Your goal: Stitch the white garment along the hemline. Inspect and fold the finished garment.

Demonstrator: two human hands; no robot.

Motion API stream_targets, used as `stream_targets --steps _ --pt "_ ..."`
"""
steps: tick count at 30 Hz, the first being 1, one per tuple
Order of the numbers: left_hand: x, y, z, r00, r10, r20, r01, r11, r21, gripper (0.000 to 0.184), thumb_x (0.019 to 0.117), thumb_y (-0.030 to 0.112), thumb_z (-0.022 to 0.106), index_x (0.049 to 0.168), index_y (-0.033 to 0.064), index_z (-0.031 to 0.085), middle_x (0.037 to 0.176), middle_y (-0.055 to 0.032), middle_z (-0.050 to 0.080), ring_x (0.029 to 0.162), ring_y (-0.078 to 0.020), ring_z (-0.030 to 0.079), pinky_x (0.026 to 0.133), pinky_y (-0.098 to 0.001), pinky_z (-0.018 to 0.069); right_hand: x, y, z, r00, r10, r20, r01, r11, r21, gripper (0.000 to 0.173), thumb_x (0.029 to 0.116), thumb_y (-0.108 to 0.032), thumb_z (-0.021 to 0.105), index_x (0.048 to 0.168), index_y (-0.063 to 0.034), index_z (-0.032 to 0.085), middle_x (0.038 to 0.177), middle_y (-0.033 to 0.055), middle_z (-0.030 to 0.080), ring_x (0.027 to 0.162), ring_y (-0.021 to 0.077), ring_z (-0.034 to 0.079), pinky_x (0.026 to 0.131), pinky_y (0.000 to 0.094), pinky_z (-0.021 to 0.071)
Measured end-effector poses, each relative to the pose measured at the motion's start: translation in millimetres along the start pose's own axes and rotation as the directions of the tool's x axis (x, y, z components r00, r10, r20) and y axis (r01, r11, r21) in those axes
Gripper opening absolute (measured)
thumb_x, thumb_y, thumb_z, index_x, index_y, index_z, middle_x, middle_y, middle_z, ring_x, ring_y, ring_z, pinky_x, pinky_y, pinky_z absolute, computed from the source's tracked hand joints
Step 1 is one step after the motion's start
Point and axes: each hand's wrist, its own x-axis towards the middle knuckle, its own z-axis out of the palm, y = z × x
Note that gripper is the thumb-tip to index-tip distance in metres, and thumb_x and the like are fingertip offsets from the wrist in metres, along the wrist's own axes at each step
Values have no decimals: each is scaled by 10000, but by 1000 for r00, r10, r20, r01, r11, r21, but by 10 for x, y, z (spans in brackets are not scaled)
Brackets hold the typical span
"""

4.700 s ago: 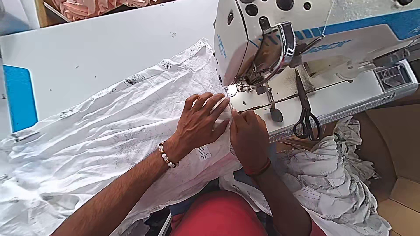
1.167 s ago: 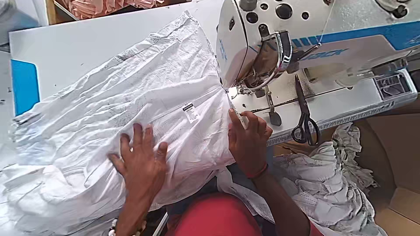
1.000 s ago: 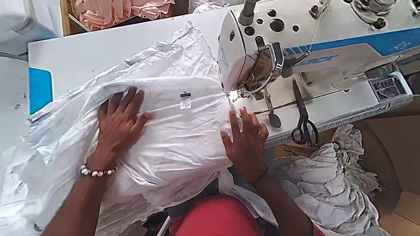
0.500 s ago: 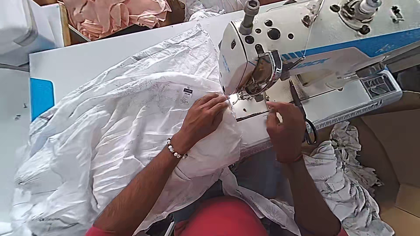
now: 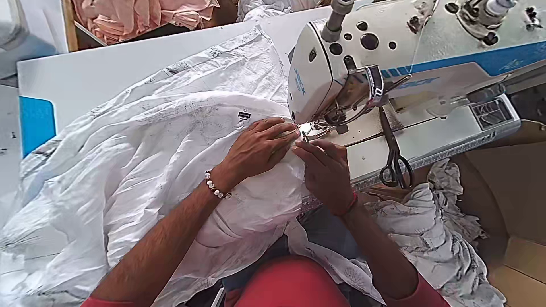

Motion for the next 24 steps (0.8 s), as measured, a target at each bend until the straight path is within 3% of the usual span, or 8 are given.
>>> stream_targets --steps 4,8,12,16,19,21,22,24 --pt "46 -166 -75 994 82 66 -84 996 27 418 1046 348 427 1402 351 645 1465 52 592 1417 -222 462 1172 -460 351 -128 -43 22 998 51 28 -49 996 -76 382 979 -128 521 1268 -275 722 1387 -111 661 1353 145 532 1072 448 376" --pt "70 -197 -93 993 100 55 -103 993 61 418 1031 343 432 1380 403 653 1407 34 623 1353 -248 496 1121 -476 364 -138 -84 57 989 132 -64 -140 979 -145 337 956 -126 544 1164 -270 767 1291 -122 714 1195 116 617 994 416 404" --pt "94 51 -9 1000 3 3 -3 996 87 386 1038 429 454 1317 347 707 1377 -33 624 1344 -275 496 1133 -494 349 -118 -89 43 964 218 -155 -241 959 -149 244 975 -173 564 1048 -249 784 1134 -101 762 1024 135 648 899 406 414" --pt "-3 455 143 978 -209 -8 207 965 161 563 995 624 452 1448 326 604 1559 -38 488 1450 -284 406 1204 -530 272 38 -30 -33 895 440 -68 -445 890 -104 297 991 -443 596 974 -181 733 991 30 683 931 249 621 775 456 475" --pt "-72 531 194 967 -253 -40 256 949 182 630 960 625 485 1463 262 595 1577 -26 478 1465 -283 398 1216 -536 257 313 -155 -95 856 510 84 -503 860 -85 258 859 -354 706 730 -137 655 1019 86 665 1001 295 618 811 484 494" --pt "-85 493 175 972 -231 -50 236 959 155 585 964 567 513 1431 234 628 1561 -21 502 1457 -278 416 1209 -528 278 414 -254 -146 831 540 134 -542 840 -19 276 817 -317 747 669 -123 617 1056 91 670 987 270 624 771 461 503" --pt "-91 480 164 974 -222 -43 226 964 144 553 983 529 501 1431 231 627 1564 -18 500 1461 -275 414 1212 -523 279 388 -293 -169 815 563 136 -574 817 60 238 832 -303 750 721 -117 653 1085 77 691 941 221 659 733 421 535" --pt "-104 468 143 977 -211 -25 213 969 128 492 1036 444 448 1448 229 612 1576 -20 487 1480 -267 397 1227 -510 275 192 -387 -212 773 603 198 -634 727 262 320 915 -285 707 1145 -66 669 1127 83 691 838 177 700 687 396 601"
